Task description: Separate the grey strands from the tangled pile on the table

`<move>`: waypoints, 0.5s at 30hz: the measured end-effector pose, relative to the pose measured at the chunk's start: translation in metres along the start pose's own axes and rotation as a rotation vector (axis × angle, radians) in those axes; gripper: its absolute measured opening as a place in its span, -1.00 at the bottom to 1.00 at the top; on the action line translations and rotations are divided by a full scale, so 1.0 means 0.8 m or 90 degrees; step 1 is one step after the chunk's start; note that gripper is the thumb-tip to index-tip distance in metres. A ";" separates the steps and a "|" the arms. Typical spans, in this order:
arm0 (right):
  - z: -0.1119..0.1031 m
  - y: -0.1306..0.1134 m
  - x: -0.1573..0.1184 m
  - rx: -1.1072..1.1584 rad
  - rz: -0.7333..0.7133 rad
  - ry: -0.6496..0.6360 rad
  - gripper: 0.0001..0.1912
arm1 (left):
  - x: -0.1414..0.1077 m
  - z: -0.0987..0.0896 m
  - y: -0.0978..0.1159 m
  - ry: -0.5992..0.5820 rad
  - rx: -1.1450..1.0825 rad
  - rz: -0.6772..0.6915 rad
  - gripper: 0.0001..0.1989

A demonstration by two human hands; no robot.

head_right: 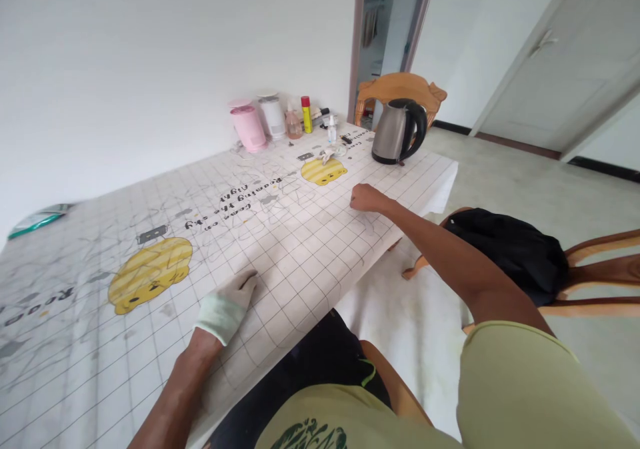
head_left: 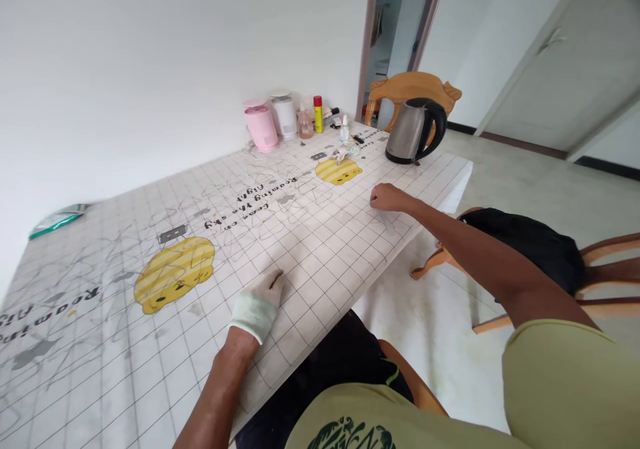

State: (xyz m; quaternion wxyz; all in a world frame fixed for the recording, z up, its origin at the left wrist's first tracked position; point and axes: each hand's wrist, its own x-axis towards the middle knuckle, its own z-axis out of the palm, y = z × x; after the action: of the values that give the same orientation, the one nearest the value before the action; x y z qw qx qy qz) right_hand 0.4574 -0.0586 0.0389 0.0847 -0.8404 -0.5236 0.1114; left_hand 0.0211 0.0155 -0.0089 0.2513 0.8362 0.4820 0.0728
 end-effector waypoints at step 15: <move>0.047 -0.262 -0.029 0.343 -0.284 0.054 -0.92 | 0.016 -0.104 0.041 0.084 -0.386 -0.008 -0.59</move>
State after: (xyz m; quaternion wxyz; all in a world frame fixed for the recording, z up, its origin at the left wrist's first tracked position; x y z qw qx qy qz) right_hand 0.2568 0.0132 0.0590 0.3469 -0.6568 -0.6422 0.1894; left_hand 0.0233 0.0420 0.0775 0.4576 0.7136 0.4589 0.2660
